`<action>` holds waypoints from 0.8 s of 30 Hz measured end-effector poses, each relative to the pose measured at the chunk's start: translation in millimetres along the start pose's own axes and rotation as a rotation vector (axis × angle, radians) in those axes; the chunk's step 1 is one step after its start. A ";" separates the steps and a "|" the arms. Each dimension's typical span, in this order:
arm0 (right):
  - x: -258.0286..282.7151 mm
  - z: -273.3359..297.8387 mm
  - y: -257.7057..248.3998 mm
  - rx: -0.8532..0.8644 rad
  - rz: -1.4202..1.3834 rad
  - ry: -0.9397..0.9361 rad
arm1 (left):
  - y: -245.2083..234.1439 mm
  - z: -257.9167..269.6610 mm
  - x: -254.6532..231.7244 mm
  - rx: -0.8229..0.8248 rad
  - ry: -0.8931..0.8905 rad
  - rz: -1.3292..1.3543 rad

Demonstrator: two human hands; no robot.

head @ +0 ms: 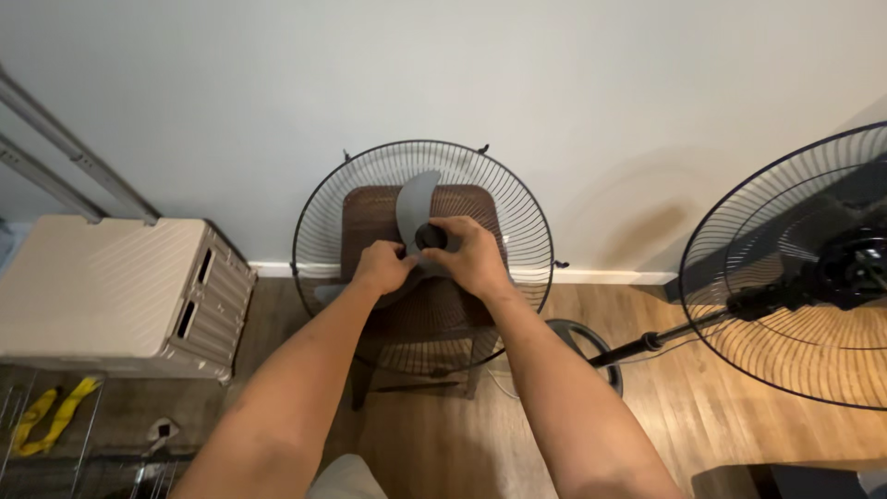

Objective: The person unplugs a standing fan, removes the front grill, detaches the fan blades, and removes the rear grill. The components are placed on a nearby stool.

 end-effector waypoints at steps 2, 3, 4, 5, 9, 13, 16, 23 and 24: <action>-6.0 5.0 9.7 0.006 -0.011 0.015 | -8.9 13.1 -1.6 0.032 -0.030 0.015; -9.2 2.6 11.5 0.004 -0.012 0.017 | -15.0 17.4 -4.4 0.016 -0.013 0.000; -12.3 -0.3 11.5 -0.001 0.009 0.033 | -20.5 21.4 -6.7 0.001 0.005 -0.016; -14.2 0.7 12.3 -0.001 0.026 0.057 | -23.7 28.2 -5.7 -0.008 0.016 -0.034; -11.9 0.1 14.4 0.028 0.041 0.089 | -36.4 42.6 -11.0 -0.036 0.052 -0.040; -7.2 -3.7 13.5 0.149 0.166 0.085 | -43.1 51.7 -11.4 -0.008 0.028 -0.030; -3.8 -0.8 14.8 0.209 0.208 0.135 | -45.9 53.5 -10.7 -0.039 0.053 -0.019; -5.4 2.9 16.3 0.125 0.153 0.058 | -44.0 49.5 -1.8 -0.104 0.129 0.031; -6.0 3.3 15.5 0.101 0.122 0.055 | -44.6 51.2 -1.6 -0.131 0.154 0.038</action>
Point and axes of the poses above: each hand's wrist, its own z-axis away from the middle knuckle, its own y-axis out of the palm, x = y × z, the point moved 2 cm from there along -z, towards the middle knuckle, and after that the axes turned 12 degrees about -y, right-handed, at the moved point
